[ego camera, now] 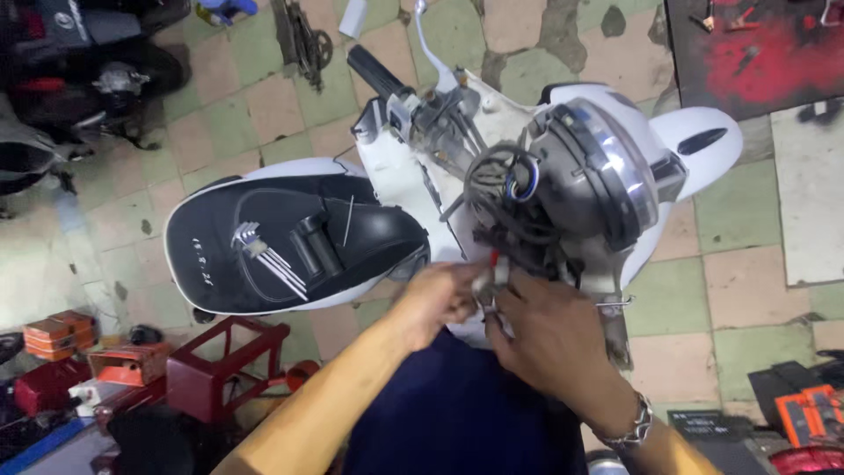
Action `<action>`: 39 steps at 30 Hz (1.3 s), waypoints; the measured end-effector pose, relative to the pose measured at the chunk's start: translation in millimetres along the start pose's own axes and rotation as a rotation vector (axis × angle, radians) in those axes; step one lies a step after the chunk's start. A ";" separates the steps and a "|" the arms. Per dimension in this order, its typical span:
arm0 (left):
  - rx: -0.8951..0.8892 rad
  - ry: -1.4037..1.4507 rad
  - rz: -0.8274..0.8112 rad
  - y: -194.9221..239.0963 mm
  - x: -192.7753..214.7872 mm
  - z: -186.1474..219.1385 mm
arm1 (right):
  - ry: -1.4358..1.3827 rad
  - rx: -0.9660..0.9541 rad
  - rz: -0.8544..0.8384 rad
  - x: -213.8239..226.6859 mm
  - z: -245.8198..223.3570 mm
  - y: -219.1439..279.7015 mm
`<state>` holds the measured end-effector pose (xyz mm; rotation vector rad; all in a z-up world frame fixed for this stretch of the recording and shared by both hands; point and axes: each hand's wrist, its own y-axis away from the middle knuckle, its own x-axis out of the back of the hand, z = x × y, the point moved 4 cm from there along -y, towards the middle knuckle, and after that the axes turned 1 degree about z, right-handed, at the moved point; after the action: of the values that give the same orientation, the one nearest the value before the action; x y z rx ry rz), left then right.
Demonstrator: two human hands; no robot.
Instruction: The person works on the handlebar assembly of a white scooter, manipulating wires and connectors near the headlight. They use a screwdriver to adjust components on the handlebar grip and throttle assembly, occasionally moving between the scooter and a nearby workbench.
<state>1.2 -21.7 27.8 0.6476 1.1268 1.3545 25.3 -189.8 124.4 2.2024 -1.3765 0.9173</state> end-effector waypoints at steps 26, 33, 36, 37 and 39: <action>-1.078 -0.797 0.014 -0.4 21.9 25.4 | 0.506 -0.345 0.213 -27.7 -40.6 10.9; -0.746 -0.955 0.077 -17.4 5.3 35.8 | 0.456 -0.377 0.327 -37.6 -39.8 12.9; -0.462 -0.716 -0.172 -39.9 4.8 29.1 | 0.452 -0.346 0.370 -37.7 -38.5 14.5; -0.433 -0.545 -0.260 -45.9 4.0 26.9 | 0.458 -0.352 0.364 -38.8 -37.6 14.5; -0.321 -0.271 -0.354 -53.6 5.4 18.8 | 0.484 -0.354 0.352 -39.4 -36.2 14.2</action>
<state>39.7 -21.0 -14.3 0.3620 0.7419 1.0727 -11.2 -148.3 122.3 1.3867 -1.5534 1.1290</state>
